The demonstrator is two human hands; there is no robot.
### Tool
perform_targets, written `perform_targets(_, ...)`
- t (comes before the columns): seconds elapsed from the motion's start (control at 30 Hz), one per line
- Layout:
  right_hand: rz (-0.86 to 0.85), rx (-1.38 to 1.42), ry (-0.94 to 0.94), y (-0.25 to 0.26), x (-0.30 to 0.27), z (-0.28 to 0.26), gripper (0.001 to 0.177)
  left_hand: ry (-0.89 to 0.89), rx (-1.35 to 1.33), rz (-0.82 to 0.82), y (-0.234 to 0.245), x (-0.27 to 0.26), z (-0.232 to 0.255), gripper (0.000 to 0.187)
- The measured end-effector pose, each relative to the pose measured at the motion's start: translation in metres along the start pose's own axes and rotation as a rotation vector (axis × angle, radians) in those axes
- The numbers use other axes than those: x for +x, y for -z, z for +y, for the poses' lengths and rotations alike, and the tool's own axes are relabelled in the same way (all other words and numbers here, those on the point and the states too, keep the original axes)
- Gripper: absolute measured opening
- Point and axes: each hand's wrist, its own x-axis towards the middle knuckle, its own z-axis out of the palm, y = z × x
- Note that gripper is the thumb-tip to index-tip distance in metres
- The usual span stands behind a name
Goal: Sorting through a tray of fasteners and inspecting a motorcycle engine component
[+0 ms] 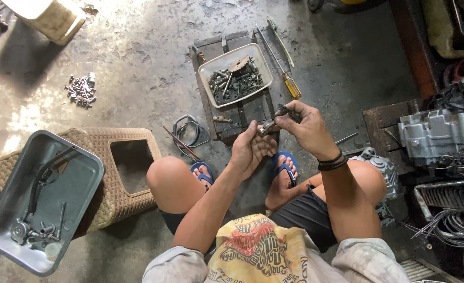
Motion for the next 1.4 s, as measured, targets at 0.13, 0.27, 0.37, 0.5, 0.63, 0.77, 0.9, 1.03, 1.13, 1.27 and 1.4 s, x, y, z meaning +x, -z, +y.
perform_targets(0.13, -0.005, 0.000, -0.020, 0.002, -0.001, 0.000, 0.017, 0.014, -0.012, -0.029, -0.001, -0.004, 0.002, 0.057)
perform_targets(0.27, -0.008, 0.000, -0.014, 0.002, -0.001, 0.003, 0.018, 0.005, 0.019, -0.028, 0.000, -0.003, 0.003, 0.061)
perform_targets(0.37, -0.006, -0.007, 0.001, 0.002, -0.001, 0.008, 0.019, -0.014, 0.072, 0.013, -0.008, -0.004, 0.007, 0.049)
perform_targets(0.5, -0.008, -0.075, 0.009, 0.002, 0.001, 0.012, 0.021, -0.040, 0.316, 0.070, -0.013, -0.006, 0.009, 0.042)
perform_targets(0.63, -0.012, -0.130, 0.018, 0.001, 0.000, 0.010, 0.022, -0.058, 0.350, 0.082, -0.017, -0.007, 0.006, 0.042)
perform_targets(0.77, 0.004, -0.273, 0.007, 0.005, -0.003, 0.015, 0.025, -0.146, 0.498, 0.080, -0.020, -0.010, 0.009, 0.037)
perform_targets(0.9, 0.034, -0.407, 0.069, 0.001, -0.003, 0.017, 0.024, -0.189, 0.581, 0.077, -0.029, -0.014, 0.011, 0.039)
perform_targets(1.03, 0.049, -0.415, 0.123, 0.000, -0.005, 0.020, 0.021, -0.193, 0.612, 0.090, -0.023, -0.011, 0.009, 0.043)
perform_targets(1.13, 0.058, -0.407, 0.151, -0.001, -0.004, 0.023, 0.022, -0.162, 0.580, 0.064, -0.015, -0.007, 0.004, 0.047)
perform_targets(1.27, 0.045, -0.390, 0.177, -0.004, -0.004, 0.025, 0.020, -0.214, 0.592, 0.077, -0.008, -0.005, 0.001, 0.045)
perform_targets(1.4, 0.017, -0.456, 0.233, -0.013, -0.002, 0.021, 0.016, -0.269, 0.609, 0.097, 0.000, -0.007, 0.000, 0.040)
